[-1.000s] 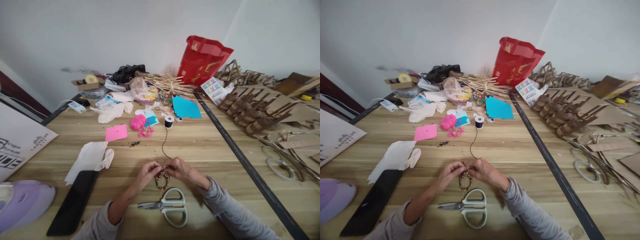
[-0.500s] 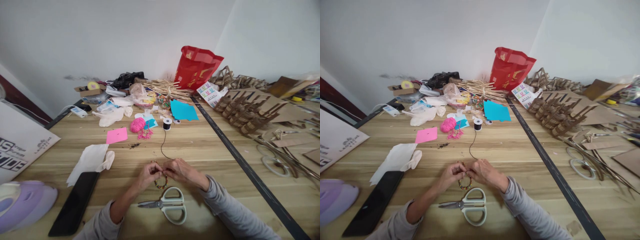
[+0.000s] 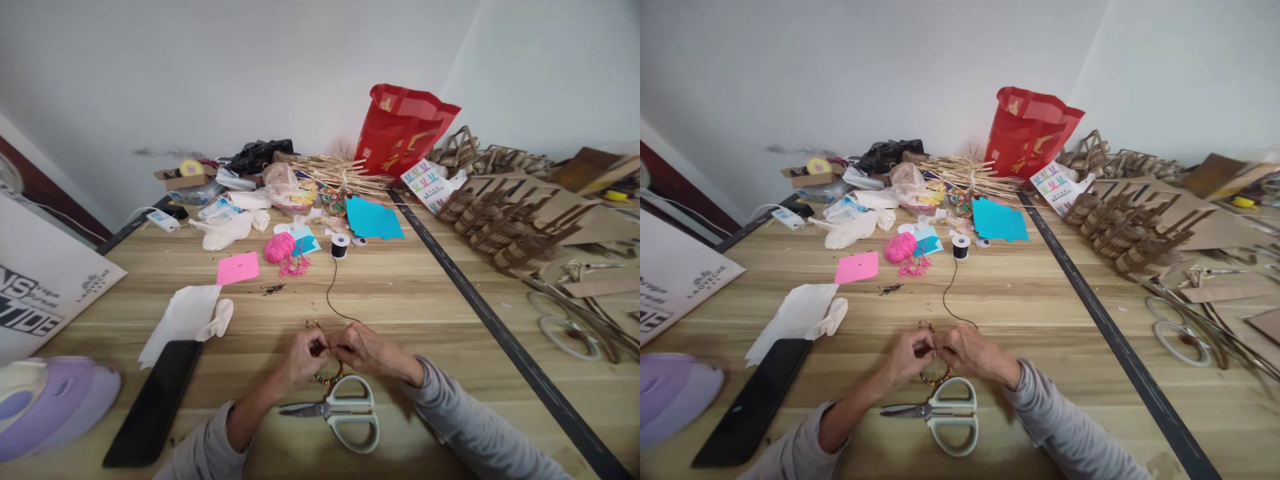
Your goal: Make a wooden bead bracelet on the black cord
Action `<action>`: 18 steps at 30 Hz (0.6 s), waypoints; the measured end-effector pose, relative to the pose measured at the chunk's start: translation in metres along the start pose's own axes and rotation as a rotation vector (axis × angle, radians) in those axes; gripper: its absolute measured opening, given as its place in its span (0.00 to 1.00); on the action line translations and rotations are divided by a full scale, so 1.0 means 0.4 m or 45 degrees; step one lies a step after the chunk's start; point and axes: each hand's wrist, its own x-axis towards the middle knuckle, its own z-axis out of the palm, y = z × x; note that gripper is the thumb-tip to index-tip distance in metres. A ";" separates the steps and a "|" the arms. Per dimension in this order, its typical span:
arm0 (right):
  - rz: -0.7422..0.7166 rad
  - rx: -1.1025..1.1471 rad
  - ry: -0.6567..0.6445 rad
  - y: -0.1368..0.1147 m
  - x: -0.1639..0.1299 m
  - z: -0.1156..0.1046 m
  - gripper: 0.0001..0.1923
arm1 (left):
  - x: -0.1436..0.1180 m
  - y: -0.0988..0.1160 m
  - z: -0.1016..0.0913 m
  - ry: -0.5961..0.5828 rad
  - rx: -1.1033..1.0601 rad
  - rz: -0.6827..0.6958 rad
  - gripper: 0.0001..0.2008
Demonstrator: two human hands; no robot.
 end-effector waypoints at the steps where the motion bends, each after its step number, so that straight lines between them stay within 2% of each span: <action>1: 0.003 0.005 -0.002 0.004 0.000 0.004 0.09 | 0.000 0.000 0.000 -0.001 0.015 0.001 0.03; 6: -0.011 0.110 0.011 0.017 0.002 0.010 0.12 | 0.000 0.008 -0.004 0.003 0.033 -0.006 0.03; 11: 0.087 0.408 0.005 0.040 0.010 -0.005 0.12 | 0.004 0.007 -0.017 -0.032 -0.164 -0.033 0.01; 18: 0.210 0.993 -0.106 0.103 0.022 -0.007 0.21 | 0.015 0.001 -0.018 -0.071 -0.445 -0.122 0.12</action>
